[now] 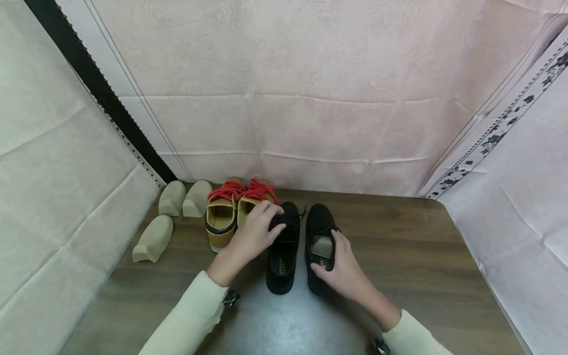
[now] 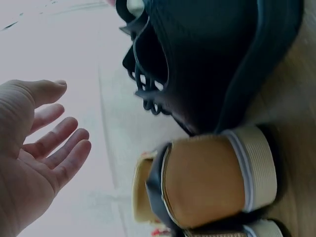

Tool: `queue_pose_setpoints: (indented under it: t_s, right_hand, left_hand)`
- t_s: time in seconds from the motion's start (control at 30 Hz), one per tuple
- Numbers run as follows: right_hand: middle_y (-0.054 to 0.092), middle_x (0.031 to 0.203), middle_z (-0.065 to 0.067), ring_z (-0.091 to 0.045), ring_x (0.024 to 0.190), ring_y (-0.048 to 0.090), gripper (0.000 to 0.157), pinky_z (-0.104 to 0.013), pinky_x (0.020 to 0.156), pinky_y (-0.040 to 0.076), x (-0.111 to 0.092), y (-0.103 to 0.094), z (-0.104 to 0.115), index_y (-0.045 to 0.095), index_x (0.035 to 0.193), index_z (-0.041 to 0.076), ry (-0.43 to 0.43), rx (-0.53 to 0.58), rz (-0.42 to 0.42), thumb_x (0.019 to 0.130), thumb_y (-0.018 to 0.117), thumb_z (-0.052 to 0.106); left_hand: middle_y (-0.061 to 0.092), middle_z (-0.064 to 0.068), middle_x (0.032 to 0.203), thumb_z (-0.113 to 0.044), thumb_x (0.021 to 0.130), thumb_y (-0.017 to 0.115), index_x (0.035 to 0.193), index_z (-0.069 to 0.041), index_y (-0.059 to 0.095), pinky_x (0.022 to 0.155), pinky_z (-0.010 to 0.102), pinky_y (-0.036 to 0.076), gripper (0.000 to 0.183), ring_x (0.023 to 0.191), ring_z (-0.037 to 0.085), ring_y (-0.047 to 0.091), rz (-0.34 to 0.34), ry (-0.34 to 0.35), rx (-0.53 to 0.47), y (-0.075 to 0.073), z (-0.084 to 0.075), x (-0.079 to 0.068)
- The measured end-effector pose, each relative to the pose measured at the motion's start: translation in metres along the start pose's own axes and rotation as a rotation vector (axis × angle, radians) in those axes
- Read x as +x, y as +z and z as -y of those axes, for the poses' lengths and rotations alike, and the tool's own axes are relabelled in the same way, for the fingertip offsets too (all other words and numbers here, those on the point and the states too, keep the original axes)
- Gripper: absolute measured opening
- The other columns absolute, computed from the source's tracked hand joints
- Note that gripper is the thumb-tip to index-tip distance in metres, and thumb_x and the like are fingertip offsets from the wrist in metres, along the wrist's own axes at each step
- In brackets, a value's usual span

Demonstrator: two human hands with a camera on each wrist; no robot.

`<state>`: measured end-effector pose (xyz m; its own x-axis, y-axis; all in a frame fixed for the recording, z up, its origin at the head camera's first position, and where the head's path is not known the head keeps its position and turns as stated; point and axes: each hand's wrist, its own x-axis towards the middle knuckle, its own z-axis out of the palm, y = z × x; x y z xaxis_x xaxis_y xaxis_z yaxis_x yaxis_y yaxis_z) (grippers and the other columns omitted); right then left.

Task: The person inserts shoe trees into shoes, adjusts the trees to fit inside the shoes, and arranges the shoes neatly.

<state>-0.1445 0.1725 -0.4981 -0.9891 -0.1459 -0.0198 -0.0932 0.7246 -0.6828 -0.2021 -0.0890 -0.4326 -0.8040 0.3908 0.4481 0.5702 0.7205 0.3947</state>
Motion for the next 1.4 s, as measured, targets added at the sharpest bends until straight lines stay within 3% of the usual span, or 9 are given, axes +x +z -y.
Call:
queue_pose_setpoints:
  t_s: [0.13, 0.27, 0.4, 0.53, 0.63, 0.97, 1.2, 1.4]
  right_hand:
    - [0.002, 0.171, -0.023, -0.048, 0.152, 0.028, 0.113, -0.065, 0.113, 0.039, -0.005, 0.009, 0.006, 0.006, 0.166, 0.012, 0.025, -0.037, 0.008, 0.087, 0.081, 0.043]
    - [-0.001, 0.172, -0.023, -0.049, 0.145, 0.04, 0.118, -0.06, 0.108, 0.047, -0.003, 0.018, 0.004, 0.004, 0.166, 0.016, 0.04, -0.03, -0.013, 0.084, 0.085, 0.038]
    - [0.002, 0.171, -0.023, -0.041, 0.112, 0.066, 0.114, -0.049, 0.085, 0.06, 0.001, 0.023, 0.001, 0.005, 0.166, 0.017, 0.049, 0.018, -0.043, 0.085, 0.084, 0.025]
    - [0.006, 0.17, -0.024, -0.035, 0.105, 0.064, 0.107, -0.037, 0.073, 0.054, 0.005, 0.024, -0.002, 0.011, 0.165, 0.014, 0.046, 0.074, -0.073, 0.082, 0.079, 0.007]
    - [0.01, 0.17, -0.024, -0.036, 0.126, 0.053, 0.104, -0.035, 0.079, 0.052, 0.005, 0.021, -0.005, 0.016, 0.163, 0.011, 0.039, 0.086, -0.097, 0.079, 0.077, 0.001]
    - [0.009, 0.169, -0.024, -0.039, 0.129, 0.049, 0.103, -0.037, 0.08, 0.05, 0.005, 0.005, -0.023, 0.018, 0.162, 0.01, 0.065, 0.074, -0.116, 0.076, 0.074, 0.0]
    - [0.009, 0.169, -0.026, -0.044, 0.143, 0.039, 0.102, -0.049, 0.096, 0.05, 0.002, -0.009, -0.037, 0.016, 0.162, 0.008, 0.077, 0.059, -0.115, 0.079, 0.074, 0.002]
    - [0.016, 0.167, -0.029, -0.047, 0.148, 0.032, 0.104, -0.061, 0.109, 0.043, -0.002, -0.014, -0.046, 0.016, 0.162, 0.004, 0.056, 0.049, -0.163, 0.079, 0.078, 0.006]
  left_hand:
    - [0.065, 0.009, 0.112, -0.018, 0.092, 0.08, 0.117, -0.009, 0.069, 0.081, 0.039, 0.059, 0.029, 0.098, 0.022, 0.063, -0.014, -0.043, -0.011, -0.007, 0.008, -0.006]
    - [0.066, 0.009, 0.115, -0.018, 0.092, 0.08, 0.119, -0.008, 0.069, 0.089, 0.042, 0.059, 0.031, 0.107, 0.024, 0.065, -0.031, -0.089, -0.01, -0.012, 0.02, -0.016]
    - [0.066, 0.008, 0.113, -0.015, 0.09, 0.082, 0.12, -0.006, 0.069, 0.092, 0.043, 0.058, 0.034, 0.108, 0.026, 0.066, -0.059, -0.122, -0.014, -0.017, 0.033, -0.026]
    - [0.066, 0.01, 0.113, -0.014, 0.089, 0.082, 0.121, -0.006, 0.068, 0.086, 0.046, 0.058, 0.036, 0.104, 0.029, 0.066, -0.075, -0.163, -0.012, -0.025, 0.044, -0.035]
    - [0.067, 0.012, 0.114, -0.015, 0.09, 0.081, 0.121, -0.006, 0.067, 0.084, 0.047, 0.058, 0.035, 0.104, 0.03, 0.066, -0.086, -0.181, -0.001, -0.029, 0.053, -0.042]
    - [0.064, 0.015, 0.12, -0.02, 0.091, 0.081, 0.125, -0.004, 0.064, 0.089, 0.051, 0.056, 0.042, 0.111, 0.033, 0.063, -0.133, -0.225, 0.052, -0.036, 0.076, -0.066]
    - [0.062, 0.016, 0.125, -0.025, 0.093, 0.078, 0.129, -0.006, 0.062, 0.088, 0.053, 0.056, 0.044, 0.115, 0.035, 0.062, -0.117, -0.26, 0.039, -0.035, 0.081, -0.077]
    - [0.062, 0.016, 0.125, -0.025, 0.094, 0.076, 0.13, -0.006, 0.061, 0.089, 0.054, 0.056, 0.043, 0.116, 0.036, 0.062, -0.12, -0.264, 0.023, -0.034, 0.08, -0.079]
